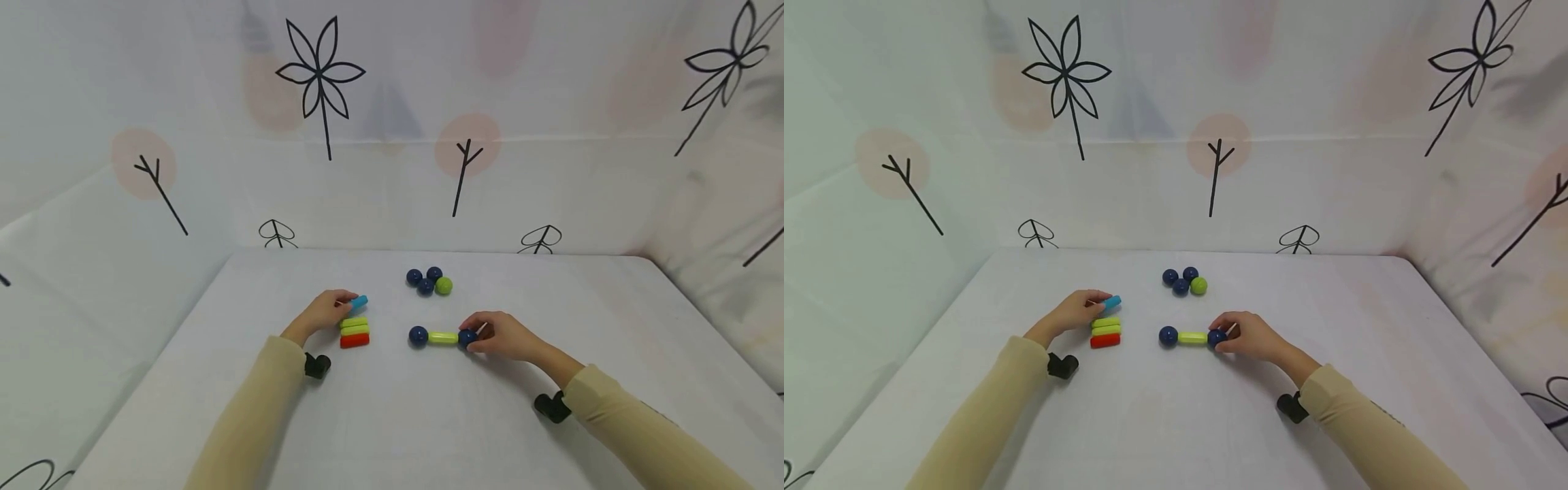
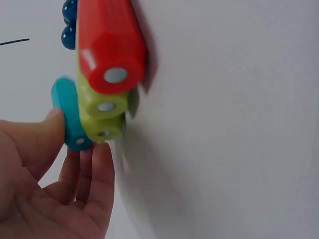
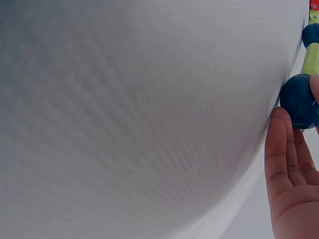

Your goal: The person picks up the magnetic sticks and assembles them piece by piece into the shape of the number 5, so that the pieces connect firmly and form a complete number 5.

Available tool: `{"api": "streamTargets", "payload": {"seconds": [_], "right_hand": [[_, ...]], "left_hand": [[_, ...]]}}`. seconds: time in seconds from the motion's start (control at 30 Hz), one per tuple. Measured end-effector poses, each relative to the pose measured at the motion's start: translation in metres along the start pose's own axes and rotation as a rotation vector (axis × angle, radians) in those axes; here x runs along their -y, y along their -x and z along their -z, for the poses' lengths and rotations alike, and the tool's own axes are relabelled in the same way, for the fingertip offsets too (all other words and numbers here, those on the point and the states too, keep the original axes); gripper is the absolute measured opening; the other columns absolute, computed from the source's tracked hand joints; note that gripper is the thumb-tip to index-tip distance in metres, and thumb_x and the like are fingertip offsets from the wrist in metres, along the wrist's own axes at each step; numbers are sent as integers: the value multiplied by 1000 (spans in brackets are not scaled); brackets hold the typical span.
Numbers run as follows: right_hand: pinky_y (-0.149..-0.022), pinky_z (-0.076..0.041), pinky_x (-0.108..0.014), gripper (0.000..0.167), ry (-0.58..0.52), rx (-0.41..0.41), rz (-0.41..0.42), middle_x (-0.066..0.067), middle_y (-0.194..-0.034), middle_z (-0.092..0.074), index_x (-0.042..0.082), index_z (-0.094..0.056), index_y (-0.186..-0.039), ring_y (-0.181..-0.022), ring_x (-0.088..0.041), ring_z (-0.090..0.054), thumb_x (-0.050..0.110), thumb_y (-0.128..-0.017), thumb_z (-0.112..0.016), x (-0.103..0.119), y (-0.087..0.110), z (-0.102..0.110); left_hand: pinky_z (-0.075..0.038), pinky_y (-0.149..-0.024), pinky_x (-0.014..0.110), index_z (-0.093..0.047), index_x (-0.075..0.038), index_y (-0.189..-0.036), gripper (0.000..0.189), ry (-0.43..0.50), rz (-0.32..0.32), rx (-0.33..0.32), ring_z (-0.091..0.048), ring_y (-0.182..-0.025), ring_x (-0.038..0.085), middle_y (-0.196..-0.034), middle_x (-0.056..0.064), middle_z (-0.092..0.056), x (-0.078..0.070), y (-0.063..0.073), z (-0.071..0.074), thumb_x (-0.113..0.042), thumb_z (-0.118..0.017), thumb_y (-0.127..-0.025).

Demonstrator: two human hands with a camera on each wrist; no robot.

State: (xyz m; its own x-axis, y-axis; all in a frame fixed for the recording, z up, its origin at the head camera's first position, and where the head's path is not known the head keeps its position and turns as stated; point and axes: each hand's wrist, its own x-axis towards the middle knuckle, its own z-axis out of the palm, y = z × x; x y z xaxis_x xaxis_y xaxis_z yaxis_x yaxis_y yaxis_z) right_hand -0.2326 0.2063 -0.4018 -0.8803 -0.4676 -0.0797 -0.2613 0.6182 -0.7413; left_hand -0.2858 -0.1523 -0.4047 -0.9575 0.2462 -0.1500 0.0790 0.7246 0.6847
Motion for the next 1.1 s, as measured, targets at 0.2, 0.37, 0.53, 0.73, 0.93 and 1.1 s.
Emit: {"api": "streamTargets", "payload": {"seconds": [0.2,0.37,0.53,0.73,0.93,1.1], "right_hand": [[-67,-50,-30,34,-6,2,-1,-5,-97,-59,5,-62,-111,-80,-18,-57,10,-79,-73,-1,-1,0],[-66,-50,-30,33,-5,0,0,-5,-95,-60,6,-62,-110,-79,-18,-56,9,-79,-73,-1,-1,0],[-66,-50,-30,33,-1,4,-5,-4,-95,-60,6,-62,-110,-79,-18,-56,9,-79,-73,-2,-1,0],[-67,-50,-30,33,-2,5,0,-4,-95,-60,6,-62,-110,-79,-18,-56,10,-79,-73,-2,-1,0],[-66,-50,-30,34,5,7,6,-4,-95,-60,5,-62,-111,-79,-18,-56,10,-79,-73,-3,-1,0],[-66,-50,-29,33,12,-2,-3,-5,-95,-60,5,-63,-111,-79,-18,-56,10,-79,-73,-2,-1,0]], "left_hand": [[-41,-95,41,-46,-3,-134,36,83,37,-25,-49,-104,27,-122,14,-52,-11,6,0,-14,-43,-100],[-40,-96,43,-40,0,-136,39,199,84,-18,-52,-106,29,-129,17,-48,-19,13,-3,-15,-40,-101],[-41,-96,40,-39,-1,-137,41,296,84,-5,-53,-106,27,-126,15,-51,-23,21,-9,-18,-44,-100],[-43,-93,38,-45,-7,-134,42,311,39,0,-53,-106,23,-120,9,-54,-27,31,-16,-22,-54,-96],[-44,-92,40,-48,-10,-131,43,304,43,3,-53,-108,22,-119,7,-57,-29,38,-21,-26,-59,-93],[-46,-88,38,-51,-9,-127,43,310,50,16,-57,-100,19,-115,6,-60,-32,39,-25,-29,-62,-90]]}}
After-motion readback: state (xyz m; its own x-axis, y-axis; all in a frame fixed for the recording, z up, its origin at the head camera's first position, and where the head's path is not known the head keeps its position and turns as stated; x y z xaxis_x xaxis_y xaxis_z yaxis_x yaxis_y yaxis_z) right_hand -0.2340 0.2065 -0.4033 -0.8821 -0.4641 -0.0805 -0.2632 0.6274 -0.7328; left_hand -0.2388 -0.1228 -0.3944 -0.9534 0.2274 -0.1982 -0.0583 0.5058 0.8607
